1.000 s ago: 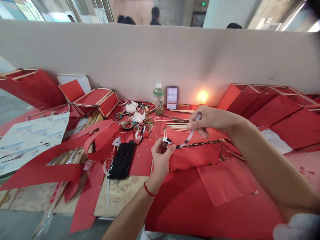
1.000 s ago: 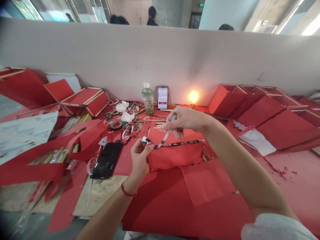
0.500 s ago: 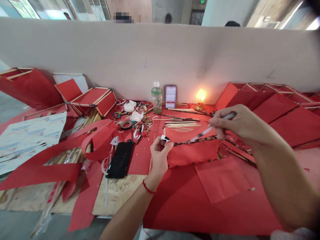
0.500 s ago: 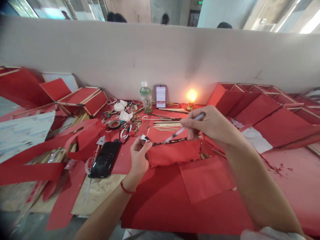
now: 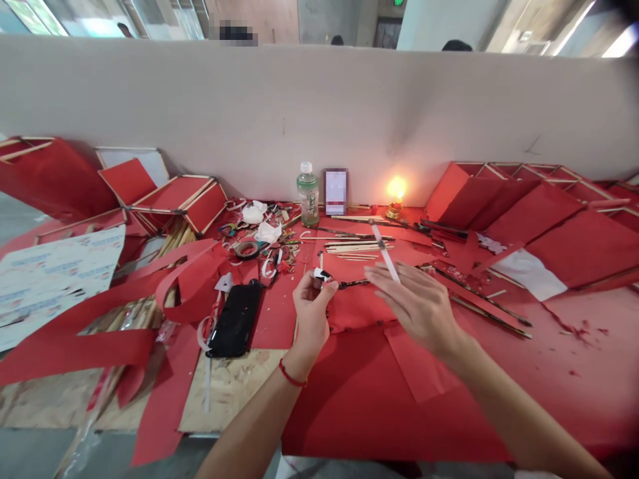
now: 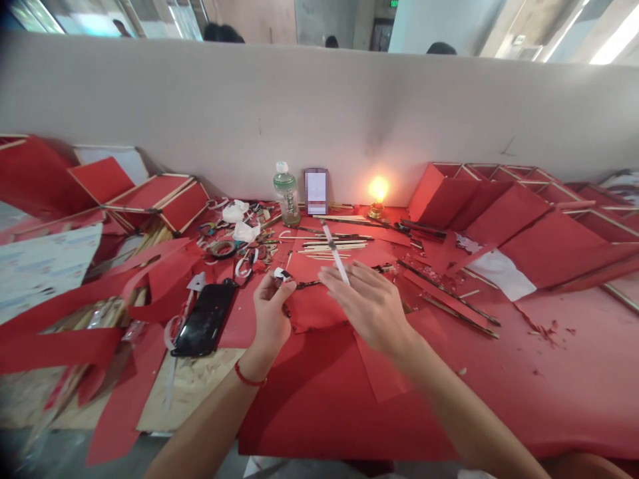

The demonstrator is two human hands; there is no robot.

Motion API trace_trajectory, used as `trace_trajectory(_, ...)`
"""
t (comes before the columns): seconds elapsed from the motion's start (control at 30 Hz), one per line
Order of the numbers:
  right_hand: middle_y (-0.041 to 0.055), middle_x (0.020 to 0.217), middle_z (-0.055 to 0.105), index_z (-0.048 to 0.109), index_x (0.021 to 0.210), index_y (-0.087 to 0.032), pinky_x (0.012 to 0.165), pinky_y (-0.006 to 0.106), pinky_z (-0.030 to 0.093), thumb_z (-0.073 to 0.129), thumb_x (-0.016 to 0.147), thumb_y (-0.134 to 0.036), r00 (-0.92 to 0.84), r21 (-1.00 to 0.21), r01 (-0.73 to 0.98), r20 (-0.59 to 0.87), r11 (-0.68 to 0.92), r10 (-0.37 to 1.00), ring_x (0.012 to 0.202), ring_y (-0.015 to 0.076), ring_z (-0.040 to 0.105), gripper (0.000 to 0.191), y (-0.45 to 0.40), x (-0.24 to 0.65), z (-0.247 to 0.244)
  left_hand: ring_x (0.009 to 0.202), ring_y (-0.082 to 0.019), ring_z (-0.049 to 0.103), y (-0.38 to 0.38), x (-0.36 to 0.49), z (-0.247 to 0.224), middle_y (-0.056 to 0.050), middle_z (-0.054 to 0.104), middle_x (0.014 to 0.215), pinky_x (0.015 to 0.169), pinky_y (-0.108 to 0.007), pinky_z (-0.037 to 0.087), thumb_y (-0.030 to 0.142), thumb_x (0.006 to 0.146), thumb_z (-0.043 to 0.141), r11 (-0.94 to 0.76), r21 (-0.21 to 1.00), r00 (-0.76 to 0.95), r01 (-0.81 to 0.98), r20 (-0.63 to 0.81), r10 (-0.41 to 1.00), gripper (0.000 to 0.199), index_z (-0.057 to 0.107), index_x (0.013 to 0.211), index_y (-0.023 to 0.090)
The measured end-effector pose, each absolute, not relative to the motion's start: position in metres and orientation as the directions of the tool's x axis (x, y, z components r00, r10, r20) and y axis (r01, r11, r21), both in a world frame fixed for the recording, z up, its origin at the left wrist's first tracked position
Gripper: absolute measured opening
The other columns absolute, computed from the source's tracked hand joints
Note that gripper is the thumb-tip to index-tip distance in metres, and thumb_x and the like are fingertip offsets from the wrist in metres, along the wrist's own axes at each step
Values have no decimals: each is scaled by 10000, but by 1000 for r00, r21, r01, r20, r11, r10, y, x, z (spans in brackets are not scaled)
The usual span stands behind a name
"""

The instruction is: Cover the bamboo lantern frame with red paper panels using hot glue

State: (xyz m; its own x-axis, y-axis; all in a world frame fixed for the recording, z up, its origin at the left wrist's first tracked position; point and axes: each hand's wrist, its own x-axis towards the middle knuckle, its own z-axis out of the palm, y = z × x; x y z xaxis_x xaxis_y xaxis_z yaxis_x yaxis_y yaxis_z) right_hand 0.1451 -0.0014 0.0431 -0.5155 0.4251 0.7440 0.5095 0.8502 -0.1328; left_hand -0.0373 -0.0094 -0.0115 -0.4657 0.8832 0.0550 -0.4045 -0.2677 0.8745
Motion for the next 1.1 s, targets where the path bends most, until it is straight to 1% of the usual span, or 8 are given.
trace_trajectory(0.1, 44, 1168, 735, 687, 1221, -251, 1065, 389, 515, 565, 933, -67, -490, -82, 575, 762, 814, 423, 1086, 192, 708, 363, 0, 141, 22, 601, -92, 512, -9, -37, -12, 51, 577, 626, 596, -193, 428, 225, 613, 796, -283, 876, -473, -390, 72, 878, 196, 606, 655, 201)
trace_trajectory(0.2, 34, 1142, 741, 706, 1183, -265, 1056, 387, 524, 551, 908, -16, -445, -42, 626, 801, 778, 401, 1062, 191, 718, 402, -1, 143, 8, 585, -86, 497, -9, -36, -15, 58, 562, 613, 589, -192, 417, 233, 614, 807, -287, 879, -470, -382, 82, 879, 210, 602, 645, 200)
trace_trajectory(0.33, 38, 1116, 746, 732, 1118, -263, 1001, 379, 559, 565, 902, -15, -417, -25, 639, 828, 769, 374, 1025, 196, 731, 369, -1, 146, 0, 594, -88, 503, -9, -36, -21, 54, 576, 626, 603, -196, 422, 250, 621, 815, -280, 884, -439, -373, 98, 893, 205, 621, 663, 202)
trace_trajectory(0.53, 33, 1062, 764, 743, 1056, -244, 848, 326, 608, 552, 915, -18, -411, -136, 530, 822, 837, 394, 964, 175, 740, 328, 0, 151, 7, 620, -102, 526, -6, -48, -25, 37, 607, 645, 618, -203, 432, 235, 607, 804, -301, 894, -401, -331, 155, 903, 152, 673, 679, 207)
trace_trajectory(0.7, 12, 1054, 767, 756, 998, -250, 843, 304, 604, 577, 923, -64, -472, -174, 549, 743, 818, 475, 945, 164, 741, 269, -8, 152, 13, 646, -118, 560, -17, -62, -28, 17, 642, 657, 636, -210, 450, 240, 615, 804, -221, 920, -328, -323, 111, 938, 134, 706, 700, 209)
trace_trajectory(0.93, -3, 1008, 775, 744, 918, -227, 844, 294, 594, 614, 931, -133, -385, -311, 584, 708, 750, 593, 933, 171, 745, 161, -19, 147, 7, 725, -134, 603, -37, -62, -30, -3, 681, 733, 696, -224, 471, 271, 687, 801, -196, 950, -334, -242, 108, 936, 116, 725, 744, 205)
trace_trajectory(1.0, -10, 1005, 775, 739, 912, -225, 849, 295, 584, 624, 933, -147, -368, -314, 598, 710, 738, 600, 930, 173, 743, 141, -20, 147, 7, 737, -135, 607, -39, -60, -28, -1, 678, 741, 702, -224, 473, 280, 695, 797, -199, 951, -352, -236, 107, 930, 117, 724, 752, 208)
trace_trajectory(1.1, -21, 994, 776, 741, 898, -231, 888, 311, 562, 627, 931, -147, -384, -229, 614, 750, 755, 539, 921, 177, 738, 146, -19, 148, 9, 745, -130, 604, -42, -57, -28, 8, 672, 760, 700, -217, 471, 283, 700, 790, -209, 945, -395, -250, 98, 913, 124, 725, 780, 215)
